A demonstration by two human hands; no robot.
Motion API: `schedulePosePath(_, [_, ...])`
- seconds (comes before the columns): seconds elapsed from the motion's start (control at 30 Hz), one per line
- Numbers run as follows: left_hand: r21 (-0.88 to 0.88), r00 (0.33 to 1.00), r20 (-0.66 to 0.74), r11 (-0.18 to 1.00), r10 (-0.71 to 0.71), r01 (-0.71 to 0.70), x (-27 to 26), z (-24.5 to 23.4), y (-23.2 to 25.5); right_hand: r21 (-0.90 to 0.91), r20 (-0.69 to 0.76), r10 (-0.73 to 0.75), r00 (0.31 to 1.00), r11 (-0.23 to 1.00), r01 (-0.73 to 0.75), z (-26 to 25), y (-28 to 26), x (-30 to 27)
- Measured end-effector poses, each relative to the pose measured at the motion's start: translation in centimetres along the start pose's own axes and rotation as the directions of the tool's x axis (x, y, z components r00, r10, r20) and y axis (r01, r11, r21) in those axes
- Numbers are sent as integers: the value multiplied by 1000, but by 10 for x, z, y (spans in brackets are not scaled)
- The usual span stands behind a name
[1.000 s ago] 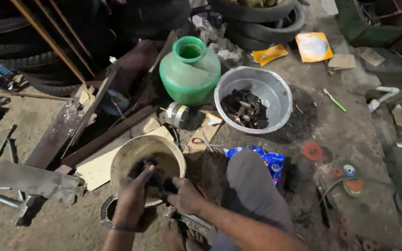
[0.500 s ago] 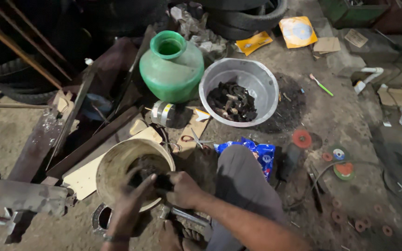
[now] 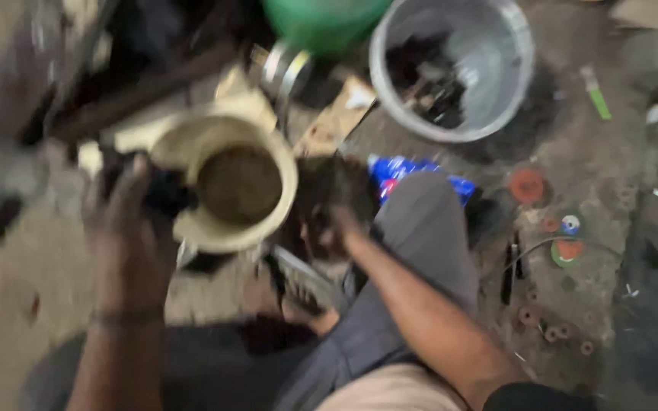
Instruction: The person sits on the floor and cleans a dark mechanical part using a brush and a pair of scissors. They repeatedly dip the part into a bucket of liquid and scrub it, occasionally switching between the brush and scissors to remove debris.
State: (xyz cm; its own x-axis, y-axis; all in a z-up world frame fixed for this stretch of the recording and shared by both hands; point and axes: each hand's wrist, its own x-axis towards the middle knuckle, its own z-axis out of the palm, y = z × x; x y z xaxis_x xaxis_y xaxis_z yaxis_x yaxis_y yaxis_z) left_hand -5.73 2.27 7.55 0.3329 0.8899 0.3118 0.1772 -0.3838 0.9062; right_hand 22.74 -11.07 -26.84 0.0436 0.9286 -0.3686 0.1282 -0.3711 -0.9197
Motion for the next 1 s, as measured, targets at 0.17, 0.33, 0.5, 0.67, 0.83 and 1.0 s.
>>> schedulePosePath(0.17, [-660, 933, -105, 726, -344, 193, 3, 4, -7, 328, -318, 236, 918, 936, -127, -39, -30, 10])
schedulePosePath(0.33, [-676, 953, -69, 716, -295, 172, 4, -2, -11, 40, -442, 123, 889, 992, -118, -55, -79, -9])
schedulePosePath(0.5, [-640, 934, -89, 739, -345, 212, -1, -2, -19, -413, -474, 73, 878, 862, -295, -56, -63, 37])
schedulePosePath(0.67, [-691, 928, -75, 691, -364, 215, -4, 2, -14, -631, -449, 18, 893, 702, -331, -66, -11, 46])
schedulePosePath(0.83, [-624, 929, -47, 738, -366, 258, -1, 8, 11, -607, -496, -11, 868, 719, -338, -85, 25, 65])
schedulePosePath(1.0, [-367, 884, 23, 818, -467, 442, -11, 1, 31, -569, -603, 28, 797, 686, -455, -93, 27, 108])
